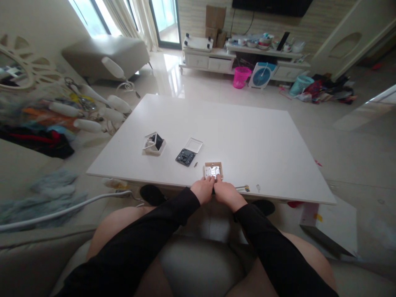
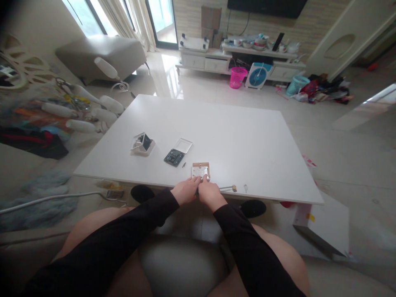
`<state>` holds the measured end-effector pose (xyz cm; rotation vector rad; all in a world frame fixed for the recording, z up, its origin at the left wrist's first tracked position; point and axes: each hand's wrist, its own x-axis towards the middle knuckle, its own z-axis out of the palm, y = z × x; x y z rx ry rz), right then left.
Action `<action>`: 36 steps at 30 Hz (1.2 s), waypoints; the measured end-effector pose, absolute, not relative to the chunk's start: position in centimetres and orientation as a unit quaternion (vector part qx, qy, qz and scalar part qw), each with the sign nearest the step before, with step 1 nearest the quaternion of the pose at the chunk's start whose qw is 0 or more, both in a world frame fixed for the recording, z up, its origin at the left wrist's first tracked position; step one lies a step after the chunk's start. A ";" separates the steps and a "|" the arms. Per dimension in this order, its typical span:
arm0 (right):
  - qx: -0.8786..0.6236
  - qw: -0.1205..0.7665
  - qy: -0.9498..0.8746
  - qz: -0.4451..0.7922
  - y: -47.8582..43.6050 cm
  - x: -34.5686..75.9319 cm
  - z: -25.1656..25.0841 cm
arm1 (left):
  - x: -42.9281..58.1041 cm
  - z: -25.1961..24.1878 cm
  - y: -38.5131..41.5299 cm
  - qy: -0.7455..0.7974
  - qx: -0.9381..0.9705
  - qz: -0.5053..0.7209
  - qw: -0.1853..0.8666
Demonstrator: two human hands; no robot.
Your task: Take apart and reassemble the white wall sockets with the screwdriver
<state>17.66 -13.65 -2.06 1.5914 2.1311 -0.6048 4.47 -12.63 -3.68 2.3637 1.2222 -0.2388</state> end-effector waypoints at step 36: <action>0.562 0.214 0.766 -0.228 -13.7 17.9 -2.0 | 4.3 -2.1 -12.4 0.440 0.860 -0.138 0.216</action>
